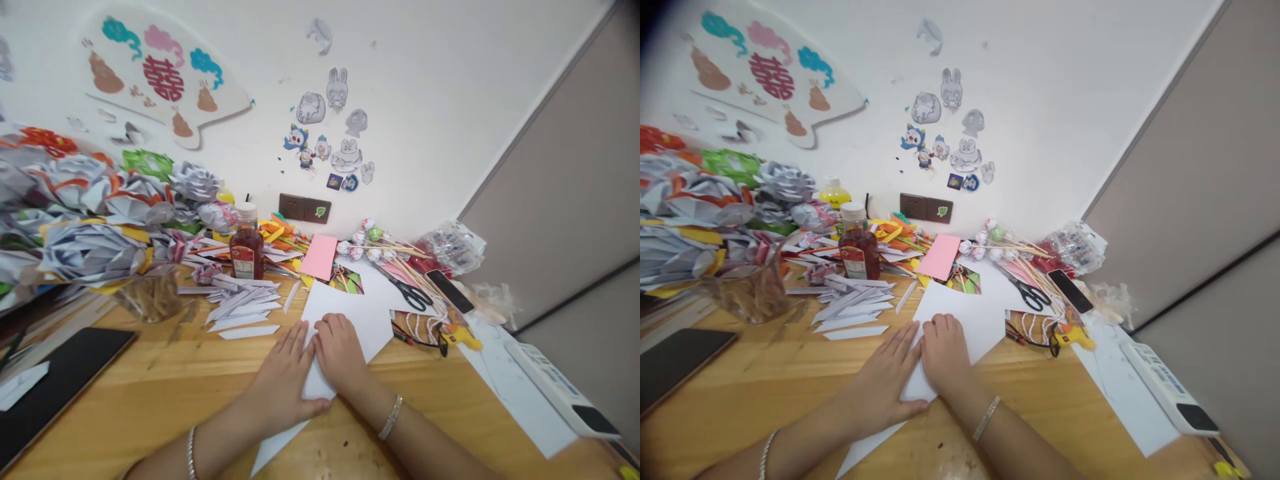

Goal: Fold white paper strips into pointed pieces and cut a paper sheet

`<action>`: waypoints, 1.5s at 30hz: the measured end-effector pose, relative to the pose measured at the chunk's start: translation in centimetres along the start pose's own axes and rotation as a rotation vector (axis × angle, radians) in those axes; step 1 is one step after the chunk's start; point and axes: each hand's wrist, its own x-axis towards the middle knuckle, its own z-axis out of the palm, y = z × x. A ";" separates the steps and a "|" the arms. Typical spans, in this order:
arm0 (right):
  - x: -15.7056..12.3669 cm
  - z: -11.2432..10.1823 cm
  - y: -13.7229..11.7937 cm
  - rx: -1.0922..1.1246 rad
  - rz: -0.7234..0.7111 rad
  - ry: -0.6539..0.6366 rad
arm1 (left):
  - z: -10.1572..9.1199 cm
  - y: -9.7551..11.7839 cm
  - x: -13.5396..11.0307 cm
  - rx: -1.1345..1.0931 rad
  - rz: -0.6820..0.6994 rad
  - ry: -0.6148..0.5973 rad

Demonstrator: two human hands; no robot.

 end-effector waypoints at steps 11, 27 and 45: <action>0.1 -0.7 4.2 -0.127 0.071 0.002 | 0.2 0.0 -0.1 0.045 -0.007 0.011; 0.4 -1.3 9.9 -0.355 0.110 0.004 | 0.7 -0.3 -0.3 0.018 0.027 0.053; -5.3 1.3 -6.0 -0.113 0.007 0.161 | 1.0 -0.5 0.0 0.037 -0.049 0.136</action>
